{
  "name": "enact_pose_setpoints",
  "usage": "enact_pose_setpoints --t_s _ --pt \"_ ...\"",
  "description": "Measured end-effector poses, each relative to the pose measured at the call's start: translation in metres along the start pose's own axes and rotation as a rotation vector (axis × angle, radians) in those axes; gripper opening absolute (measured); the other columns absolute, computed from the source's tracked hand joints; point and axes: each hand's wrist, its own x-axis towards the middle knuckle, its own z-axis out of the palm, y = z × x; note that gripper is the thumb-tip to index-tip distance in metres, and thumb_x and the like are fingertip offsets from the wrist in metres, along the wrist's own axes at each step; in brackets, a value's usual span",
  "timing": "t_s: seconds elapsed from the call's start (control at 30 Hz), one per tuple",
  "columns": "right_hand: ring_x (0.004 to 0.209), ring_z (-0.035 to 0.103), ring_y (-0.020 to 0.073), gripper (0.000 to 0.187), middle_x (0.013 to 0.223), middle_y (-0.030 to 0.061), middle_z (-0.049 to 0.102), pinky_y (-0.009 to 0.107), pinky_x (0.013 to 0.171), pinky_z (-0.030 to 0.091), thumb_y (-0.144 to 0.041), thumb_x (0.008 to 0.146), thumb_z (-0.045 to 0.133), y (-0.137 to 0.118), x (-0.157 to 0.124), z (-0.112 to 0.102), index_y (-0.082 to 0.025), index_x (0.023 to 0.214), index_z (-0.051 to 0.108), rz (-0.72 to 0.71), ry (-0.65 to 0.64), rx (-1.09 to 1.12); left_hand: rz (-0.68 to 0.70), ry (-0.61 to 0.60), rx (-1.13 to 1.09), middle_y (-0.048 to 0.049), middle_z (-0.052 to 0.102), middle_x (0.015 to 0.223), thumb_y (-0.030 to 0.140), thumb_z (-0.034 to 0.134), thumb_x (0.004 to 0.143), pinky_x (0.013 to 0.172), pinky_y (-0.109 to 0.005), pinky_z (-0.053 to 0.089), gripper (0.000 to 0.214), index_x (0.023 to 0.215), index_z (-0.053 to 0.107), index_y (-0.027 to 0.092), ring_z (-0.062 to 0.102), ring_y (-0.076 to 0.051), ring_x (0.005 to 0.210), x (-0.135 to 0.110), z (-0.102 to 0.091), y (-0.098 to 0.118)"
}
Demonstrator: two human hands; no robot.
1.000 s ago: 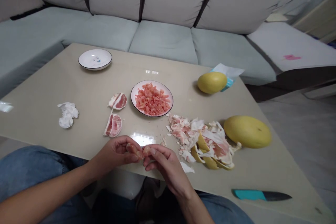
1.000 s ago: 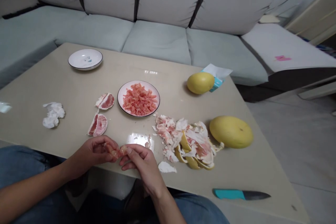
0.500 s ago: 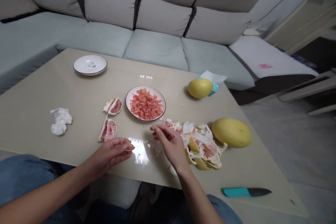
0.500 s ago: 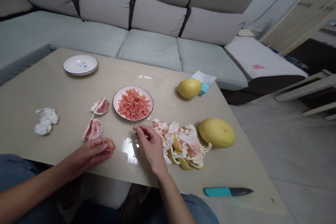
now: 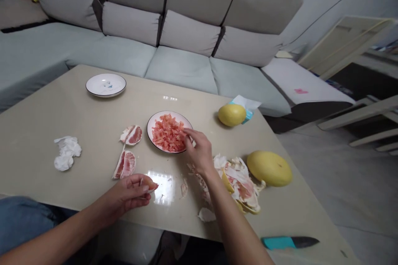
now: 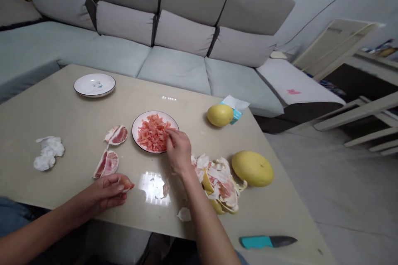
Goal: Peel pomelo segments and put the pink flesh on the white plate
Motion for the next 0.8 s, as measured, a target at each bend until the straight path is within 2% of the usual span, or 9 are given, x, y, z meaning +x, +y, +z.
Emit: enact_pose_setpoints --t_s 0.1,0.17,0.2,0.27,0.3,0.37,0.43,0.53,0.8 --pt "0.088 0.063 0.0206 0.033 0.092 0.0072 0.071 0.034 0.082 0.047 -0.004 0.076 0.041 -0.007 -0.014 -0.019 -0.018 0.087 0.068 0.064 0.023 0.015 0.006 -0.005 -0.026 -0.0053 0.066 0.105 0.02 0.073 0.079 0.079 -0.023 0.054 0.012 0.087 0.068 0.015 0.063 -0.009 0.078 0.0 -0.002 -0.001" --pt "0.069 0.062 0.0177 0.029 0.071 0.0024 0.067 0.029 0.067 0.048 -0.003 0.075 0.041 -0.019 -0.032 -0.03 -0.019 0.07 0.065 0.099 -0.039 0.035 0.005 -0.001 -0.07 -0.0043 0.066 0.105 0.018 0.074 0.078 0.083 -0.025 0.054 0.014 0.089 0.067 0.016 0.065 -0.01 0.081 -0.001 -0.002 -0.002" --pt "0.067 0.062 0.0168 0.027 0.068 0.001 0.066 0.027 0.064 0.047 -0.004 0.076 0.043 -0.027 -0.043 -0.033 -0.02 0.068 0.064 0.107 -0.094 0.051 0.002 0.004 -0.096 -0.0038 0.067 0.105 0.017 0.075 0.077 0.085 -0.025 0.053 0.016 0.09 0.066 0.016 0.067 -0.011 0.083 -0.002 -0.001 -0.003" --pt "0.071 0.063 0.0164 0.02 0.073 0.0008 0.068 0.025 0.065 0.048 -0.009 0.079 0.051 -0.046 -0.066 -0.034 -0.02 0.075 0.068 0.107 -0.205 0.097 0.005 0.017 -0.138 -0.0027 0.067 0.103 0.015 0.077 0.075 0.09 -0.027 0.051 0.021 0.093 0.065 0.017 0.068 -0.014 0.089 -0.003 0.002 -0.005" --pt "0.074 0.064 0.0166 0.016 0.079 0.0019 0.069 0.025 0.066 0.049 -0.014 0.082 0.054 -0.057 -0.077 -0.033 -0.02 0.082 0.069 0.155 -0.287 0.16 0.013 0.021 -0.147 -0.0024 0.068 0.102 0.014 0.077 0.074 0.092 -0.027 0.051 0.023 0.093 0.065 0.017 0.069 -0.015 0.092 -0.004 0.004 -0.005" --pt "0.073 0.063 0.0162 0.014 0.08 0.0031 0.069 0.024 0.064 0.048 -0.019 0.086 0.056 -0.077 -0.097 -0.026 -0.02 0.081 0.069 0.247 -0.376 0.284 0.039 0.019 -0.144 -0.0022 0.068 0.101 0.014 0.079 0.072 0.092 -0.028 0.05 0.024 0.091 0.064 0.017 0.069 -0.018 0.095 -0.005 0.009 -0.006" --pt "0.074 0.063 0.0165 0.015 0.079 0.0036 0.068 0.025 0.065 0.049 -0.022 0.087 0.057 -0.092 -0.111 -0.018 -0.02 0.08 0.07 0.317 -0.352 0.368 0.075 0.024 -0.126 -0.0018 0.068 0.1 0.014 0.08 0.071 0.092 -0.028 0.05 0.025 0.089 0.063 0.017 0.068 -0.018 0.096 -0.006 0.013 -0.007" --pt "0.076 0.063 0.0172 0.011 0.083 0.0039 0.069 0.027 0.069 0.049 -0.022 0.086 0.06 -0.102 -0.121 -0.009 -0.021 0.084 0.071 0.348 -0.262 0.407 0.134 0.039 -0.073 -0.0008 0.068 0.094 0.016 0.079 0.071 0.09 -0.027 0.05 0.022 0.085 0.062 0.017 0.066 -0.014 0.092 -0.007 0.017 -0.01" --pt "0.076 0.066 0.0185 0.011 0.082 0.0044 0.07 0.03 0.07 0.052 -0.017 0.083 0.062 -0.102 -0.125 -0.006 -0.022 0.083 0.072 0.26 -0.145 0.367 0.322 0.034 0.133 0.0006 0.068 0.085 0.016 0.078 0.071 0.083 -0.025 0.047 0.021 0.083 0.061 0.018 0.064 -0.014 0.088 -0.001 0.019 -0.019"
